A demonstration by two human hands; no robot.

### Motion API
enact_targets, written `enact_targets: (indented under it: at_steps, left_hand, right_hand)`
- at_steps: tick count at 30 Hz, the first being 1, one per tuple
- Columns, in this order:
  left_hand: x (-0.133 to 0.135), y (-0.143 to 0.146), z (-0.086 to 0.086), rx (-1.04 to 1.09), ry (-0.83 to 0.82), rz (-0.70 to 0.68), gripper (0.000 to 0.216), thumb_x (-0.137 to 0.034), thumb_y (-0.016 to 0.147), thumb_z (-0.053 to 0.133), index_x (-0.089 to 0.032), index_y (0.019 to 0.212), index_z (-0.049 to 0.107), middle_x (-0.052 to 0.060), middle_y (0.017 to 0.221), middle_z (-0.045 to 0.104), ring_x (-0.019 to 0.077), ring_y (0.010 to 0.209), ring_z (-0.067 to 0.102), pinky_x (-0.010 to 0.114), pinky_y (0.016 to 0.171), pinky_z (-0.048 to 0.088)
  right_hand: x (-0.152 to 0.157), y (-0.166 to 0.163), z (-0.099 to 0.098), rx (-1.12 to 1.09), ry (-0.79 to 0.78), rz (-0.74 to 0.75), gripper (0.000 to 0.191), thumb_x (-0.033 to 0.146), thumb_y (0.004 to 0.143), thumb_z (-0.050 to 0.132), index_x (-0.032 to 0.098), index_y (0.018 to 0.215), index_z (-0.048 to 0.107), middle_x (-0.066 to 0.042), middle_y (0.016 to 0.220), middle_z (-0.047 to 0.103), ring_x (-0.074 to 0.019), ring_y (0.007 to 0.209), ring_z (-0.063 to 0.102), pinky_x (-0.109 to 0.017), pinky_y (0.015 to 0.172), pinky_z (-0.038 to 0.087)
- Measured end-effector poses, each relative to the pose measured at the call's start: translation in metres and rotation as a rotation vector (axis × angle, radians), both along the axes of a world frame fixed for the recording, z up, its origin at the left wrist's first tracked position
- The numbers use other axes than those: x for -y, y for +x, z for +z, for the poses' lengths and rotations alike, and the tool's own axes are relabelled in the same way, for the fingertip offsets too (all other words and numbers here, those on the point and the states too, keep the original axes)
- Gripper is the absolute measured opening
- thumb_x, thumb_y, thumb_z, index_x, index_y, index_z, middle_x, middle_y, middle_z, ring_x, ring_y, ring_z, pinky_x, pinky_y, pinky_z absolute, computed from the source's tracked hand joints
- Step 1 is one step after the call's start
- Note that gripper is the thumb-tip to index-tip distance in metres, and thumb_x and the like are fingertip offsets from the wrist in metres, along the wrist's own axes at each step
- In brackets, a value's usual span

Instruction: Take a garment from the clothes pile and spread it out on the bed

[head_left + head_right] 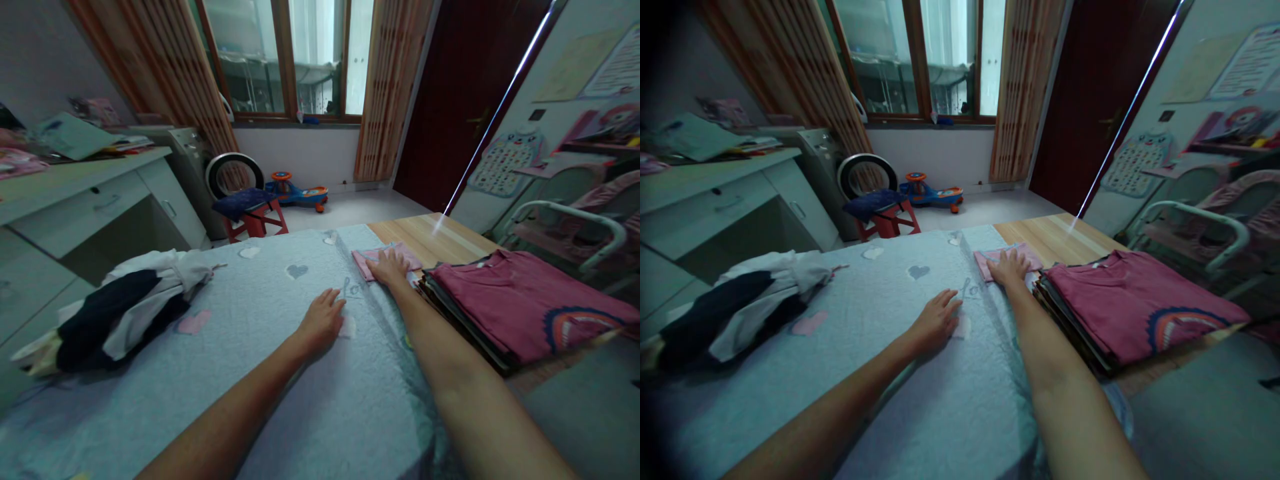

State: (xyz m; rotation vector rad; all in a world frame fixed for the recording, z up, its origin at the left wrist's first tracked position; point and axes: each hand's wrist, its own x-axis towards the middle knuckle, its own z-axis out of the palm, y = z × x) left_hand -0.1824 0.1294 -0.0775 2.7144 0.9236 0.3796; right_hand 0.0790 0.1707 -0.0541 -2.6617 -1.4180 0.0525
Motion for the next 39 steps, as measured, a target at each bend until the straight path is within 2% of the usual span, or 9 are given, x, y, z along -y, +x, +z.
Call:
enact_targets:
  at_steps: [9,16,21,24,26,29,32,35,39]
  left_hand:
    - [0.022,-0.099,-0.006,-0.187,0.043,0.207,0.045,-0.036,0.097,0.052,-0.023,0.14,0.056,0.011,0.158,0.044,0.0305,0.151,0.031,0.051,0.122,0.028]
    - [0.032,-0.158,-0.013,-0.317,0.034,0.367,0.054,-0.043,0.099,0.047,-0.027,0.15,0.047,0.008,0.162,0.037,0.0323,0.152,0.027,0.055,0.121,0.025]
    - [0.037,-0.164,-0.017,-0.277,0.039,0.392,0.055,-0.044,0.1,0.045,-0.029,0.152,0.044,0.005,0.163,0.036,0.0293,0.152,0.028,0.052,0.122,0.024]
    - [0.038,-0.163,-0.018,-0.231,0.046,0.394,0.054,-0.044,0.099,0.046,-0.029,0.151,0.046,0.005,0.162,0.037,0.0294,0.152,0.029,0.053,0.122,0.024]
    - [0.038,-0.164,-0.02,-0.2,0.047,0.394,0.054,-0.044,0.099,0.047,-0.028,0.151,0.047,0.006,0.162,0.038,0.0301,0.151,0.03,0.054,0.122,0.024]
    - [0.037,-0.165,-0.024,-0.172,0.046,0.39,0.054,-0.045,0.1,0.047,-0.026,0.15,0.047,0.007,0.161,0.039,0.0312,0.151,0.03,0.056,0.122,0.024]
    - [0.036,-0.166,-0.027,-0.147,0.057,0.385,0.054,-0.045,0.099,0.047,-0.026,0.15,0.048,0.007,0.161,0.04,0.0312,0.151,0.031,0.056,0.121,0.025]
    - [0.036,-0.166,-0.028,-0.126,0.069,0.389,0.053,-0.045,0.099,0.048,-0.028,0.149,0.049,0.007,0.16,0.042,0.0307,0.15,0.033,0.055,0.121,0.027]
    - [0.037,-0.166,-0.026,-0.109,0.071,0.398,0.052,-0.044,0.098,0.049,-0.028,0.148,0.049,0.006,0.159,0.043,0.0301,0.15,0.033,0.055,0.121,0.026]
  right_hand:
    - [0.003,-0.019,0.002,0.06,0.107,0.055,0.069,0.062,0.097,0.035,0.02,0.152,0.041,-0.018,0.163,0.028,-0.0379,0.149,0.024,-0.06,0.116,0.019]
    - [0.007,-0.024,-0.007,0.027,0.037,0.11,0.067,0.063,0.1,0.027,0.024,0.152,0.042,-0.016,0.159,0.037,-0.036,0.148,0.027,-0.063,0.115,0.02]
    - [0.008,-0.053,0.012,0.047,0.102,0.065,0.066,0.057,0.101,0.033,0.018,0.153,0.039,-0.018,0.165,0.024,-0.0374,0.152,0.017,-0.062,0.117,0.018]
    - [0.013,-0.103,0.022,0.008,0.128,0.226,0.065,0.052,0.1,0.039,0.02,0.156,0.033,-0.015,0.167,0.021,-0.0339,0.153,0.018,-0.056,0.118,0.02]
    - [0.019,-0.143,0.022,-0.058,0.065,0.353,0.067,0.051,0.098,0.044,0.02,0.157,0.032,-0.014,0.167,0.023,-0.0316,0.152,0.021,-0.052,0.119,0.022]
    - [0.032,-0.193,0.008,-0.153,-0.01,0.456,0.07,0.051,0.097,0.047,0.02,0.157,0.031,-0.015,0.167,0.022,-0.032,0.152,0.021,-0.052,0.119,0.021]
    - [0.044,-0.221,-0.013,-0.179,-0.026,0.459,0.07,0.049,0.097,0.048,0.018,0.157,0.032,-0.016,0.166,0.023,-0.0331,0.153,0.019,-0.053,0.119,0.018]
    - [0.052,-0.23,-0.029,-0.126,0.041,0.444,0.062,0.046,0.099,0.043,0.016,0.153,0.04,-0.017,0.165,0.028,-0.0323,0.152,0.021,-0.051,0.121,0.012]
    - [0.054,-0.23,-0.034,-0.092,0.083,0.445,0.059,0.045,0.098,0.044,0.016,0.15,0.045,-0.016,0.162,0.034,-0.0325,0.15,0.025,-0.05,0.12,0.014]
